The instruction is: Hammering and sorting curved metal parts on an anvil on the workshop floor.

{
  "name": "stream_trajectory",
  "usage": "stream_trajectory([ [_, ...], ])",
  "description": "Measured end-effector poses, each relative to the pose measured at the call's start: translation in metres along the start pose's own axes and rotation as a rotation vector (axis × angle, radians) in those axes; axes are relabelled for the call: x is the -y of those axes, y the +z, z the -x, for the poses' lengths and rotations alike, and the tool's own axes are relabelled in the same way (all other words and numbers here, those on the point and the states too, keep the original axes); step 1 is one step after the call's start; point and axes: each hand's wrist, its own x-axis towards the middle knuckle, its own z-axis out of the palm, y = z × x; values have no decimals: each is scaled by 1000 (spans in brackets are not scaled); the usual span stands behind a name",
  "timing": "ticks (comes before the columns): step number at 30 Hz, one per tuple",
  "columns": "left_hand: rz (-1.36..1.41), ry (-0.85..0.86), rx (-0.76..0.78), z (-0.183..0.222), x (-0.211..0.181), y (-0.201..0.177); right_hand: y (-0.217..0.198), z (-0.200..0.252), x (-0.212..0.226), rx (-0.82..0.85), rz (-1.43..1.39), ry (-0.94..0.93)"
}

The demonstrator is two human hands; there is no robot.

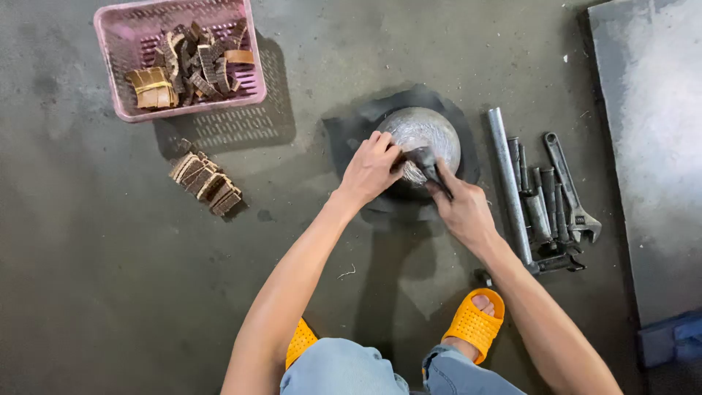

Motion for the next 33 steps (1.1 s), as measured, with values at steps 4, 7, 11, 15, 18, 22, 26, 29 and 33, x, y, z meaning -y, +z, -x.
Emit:
stream_trajectory([
  [4,-13,11,21,-1,-2,-2,-22,-4,21,54,10,96],
  [7,8,4,56,-5,-4,-8,-20,1,25,-80,-54,87],
  [11,-22,3,66,-6,-6,-8,-18,-4,20,-14,-11,-31],
  [15,29,-95,103,-4,-5,-22,-23,-3,29,80,-48,197],
  [18,93,-203,-1,-5,9,-65,-14,6,21,10,-64,246],
  [22,36,-348,-148,-6,52,-178,8,4,-1,44,-42,228],
  [26,-146,-508,-541,47,118,-276,20,10,-11,56,-57,245],
  [29,-293,-712,-599,132,188,-296,23,15,-19,22,-83,178],
  [33,-324,-768,-419,219,234,-274,22,14,-19,78,5,326],
])
